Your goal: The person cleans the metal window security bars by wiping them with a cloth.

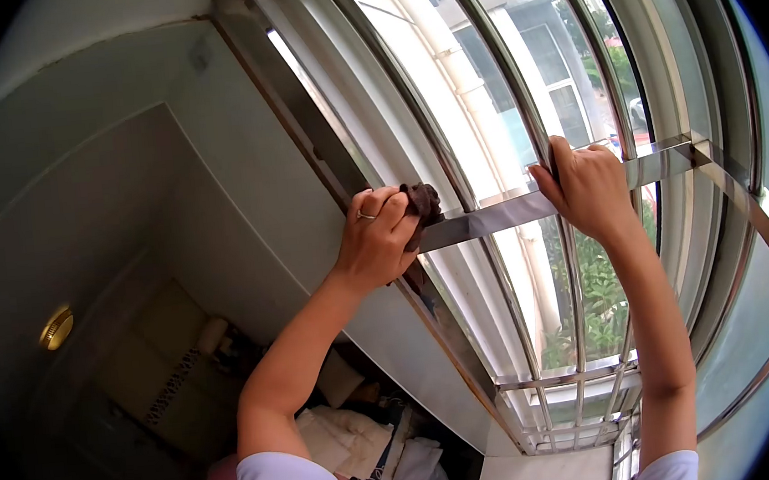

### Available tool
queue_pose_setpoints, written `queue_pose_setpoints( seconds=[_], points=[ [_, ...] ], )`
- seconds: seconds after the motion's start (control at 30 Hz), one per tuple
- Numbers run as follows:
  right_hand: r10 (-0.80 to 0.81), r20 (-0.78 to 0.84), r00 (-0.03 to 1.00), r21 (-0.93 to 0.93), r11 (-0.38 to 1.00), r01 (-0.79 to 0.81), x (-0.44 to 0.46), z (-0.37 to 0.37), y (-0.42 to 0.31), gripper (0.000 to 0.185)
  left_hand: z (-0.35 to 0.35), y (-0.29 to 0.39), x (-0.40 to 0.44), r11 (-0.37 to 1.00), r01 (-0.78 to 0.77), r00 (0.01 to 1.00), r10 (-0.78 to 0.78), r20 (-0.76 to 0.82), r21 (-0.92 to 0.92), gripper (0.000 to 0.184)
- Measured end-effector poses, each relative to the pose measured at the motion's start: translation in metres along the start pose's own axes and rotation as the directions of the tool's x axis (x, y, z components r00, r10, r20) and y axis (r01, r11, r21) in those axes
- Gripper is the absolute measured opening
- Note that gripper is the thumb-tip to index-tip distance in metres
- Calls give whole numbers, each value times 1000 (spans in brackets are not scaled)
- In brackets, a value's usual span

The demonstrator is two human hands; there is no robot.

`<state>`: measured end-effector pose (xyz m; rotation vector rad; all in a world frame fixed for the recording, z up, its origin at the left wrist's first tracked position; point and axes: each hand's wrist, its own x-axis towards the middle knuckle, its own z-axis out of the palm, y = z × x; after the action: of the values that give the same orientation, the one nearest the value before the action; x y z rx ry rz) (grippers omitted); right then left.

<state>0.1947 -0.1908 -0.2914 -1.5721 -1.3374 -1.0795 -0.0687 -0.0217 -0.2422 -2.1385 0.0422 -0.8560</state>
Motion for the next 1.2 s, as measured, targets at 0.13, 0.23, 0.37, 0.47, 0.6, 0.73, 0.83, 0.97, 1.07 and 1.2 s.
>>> queue_pose_setpoints(
  seconds=[0.13, 0.23, 0.37, 0.47, 0.6, 0.73, 0.83, 0.97, 1.07, 1.2],
  points=[
    [-9, 4, 1000, -4, 1000, 9, 2, 0, 1, 29, -10, -26, 16, 969, -153, 984, 168, -64, 194, 26],
    [-14, 1, 1000, -16, 1000, 14, 2, -1, -1, 28, -31, -56, 36, 924, -58, 991, 100, -92, 377, 38],
    [-2, 6, 1000, -41, 999, 2, 2, 1, -1, 27, -56, -108, 67, 856, 90, 981, 12, -195, 509, 43],
    [5, -10, 1000, -55, 998, -5, 2, 2, -2, 26, -79, -144, 101, 724, 219, 961, -44, -273, 654, 43],
    [11, -15, 1000, -66, 998, -12, 2, 3, -3, 26, -89, -193, 142, 650, 381, 898, -91, -431, 657, 44],
    [-9, -47, 999, -39, 999, 7, 2, 3, -2, 26, -84, -228, 173, 699, 634, 717, -373, -589, 330, 46],
    [7, -61, 998, -65, 998, -11, 3, 4, -4, 26, -86, -215, 190, 575, 817, 461, -695, -551, -42, 45],
    [8, -79, 997, -71, 997, -14, 3, 6, -3, 25, -72, -210, 203, 628, 765, 551, -521, -652, 145, 40],
    [17, -71, 997, -68, 997, -22, 3, 4, -5, 25, -72, -205, 210, 759, 583, 697, -285, -658, 289, 44],
    [19, -86, 996, -81, 996, -26, 3, 7, -5, 27, -74, -199, 242, 842, 507, 753, -330, -570, 184, 50]
  ],
)
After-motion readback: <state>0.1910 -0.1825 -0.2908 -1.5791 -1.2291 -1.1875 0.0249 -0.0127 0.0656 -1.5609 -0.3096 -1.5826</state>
